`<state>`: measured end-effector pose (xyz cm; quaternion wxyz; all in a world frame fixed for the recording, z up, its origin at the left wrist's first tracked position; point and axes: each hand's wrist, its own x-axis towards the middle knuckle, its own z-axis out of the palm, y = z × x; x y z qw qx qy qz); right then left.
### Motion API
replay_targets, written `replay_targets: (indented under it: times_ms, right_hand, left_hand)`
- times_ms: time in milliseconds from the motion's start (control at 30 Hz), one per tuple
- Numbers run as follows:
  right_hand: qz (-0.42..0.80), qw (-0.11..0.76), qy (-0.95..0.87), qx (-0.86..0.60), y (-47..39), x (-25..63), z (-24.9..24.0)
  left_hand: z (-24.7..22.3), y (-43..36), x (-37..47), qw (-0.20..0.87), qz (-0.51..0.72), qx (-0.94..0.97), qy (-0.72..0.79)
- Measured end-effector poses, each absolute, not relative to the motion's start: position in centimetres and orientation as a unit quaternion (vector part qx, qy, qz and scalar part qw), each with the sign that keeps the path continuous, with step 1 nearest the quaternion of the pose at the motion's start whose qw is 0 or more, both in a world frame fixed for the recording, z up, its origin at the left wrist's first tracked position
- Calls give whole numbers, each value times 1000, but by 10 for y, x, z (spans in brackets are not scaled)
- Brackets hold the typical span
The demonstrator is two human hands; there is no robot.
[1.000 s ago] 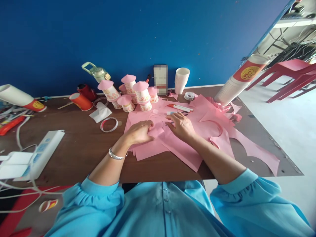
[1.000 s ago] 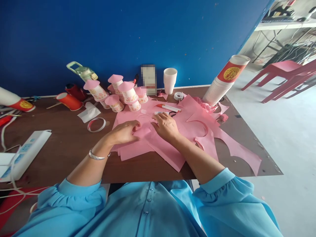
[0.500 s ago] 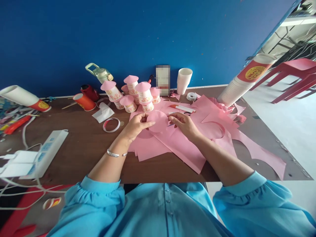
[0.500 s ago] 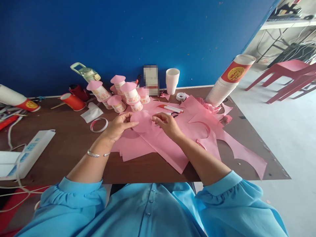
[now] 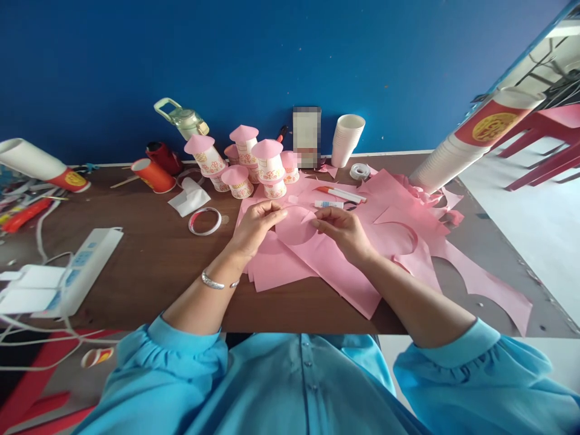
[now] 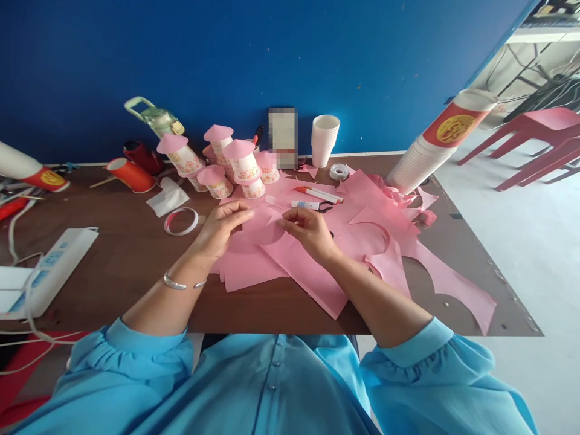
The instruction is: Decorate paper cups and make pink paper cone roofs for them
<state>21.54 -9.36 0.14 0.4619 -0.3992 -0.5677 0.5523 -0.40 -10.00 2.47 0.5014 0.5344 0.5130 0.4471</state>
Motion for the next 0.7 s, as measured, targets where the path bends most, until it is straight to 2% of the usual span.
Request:
replay_targets:
  times_ms: [333,700]
  right_hand:
    - [520,484,-590,-383,-102,210,2]
    - [651,445,-499,-359,-104,206,2]
  left_hand:
    - [22,-103,-4,509,417,565,497]
    - [26,-108,-1,548,389,571,471]
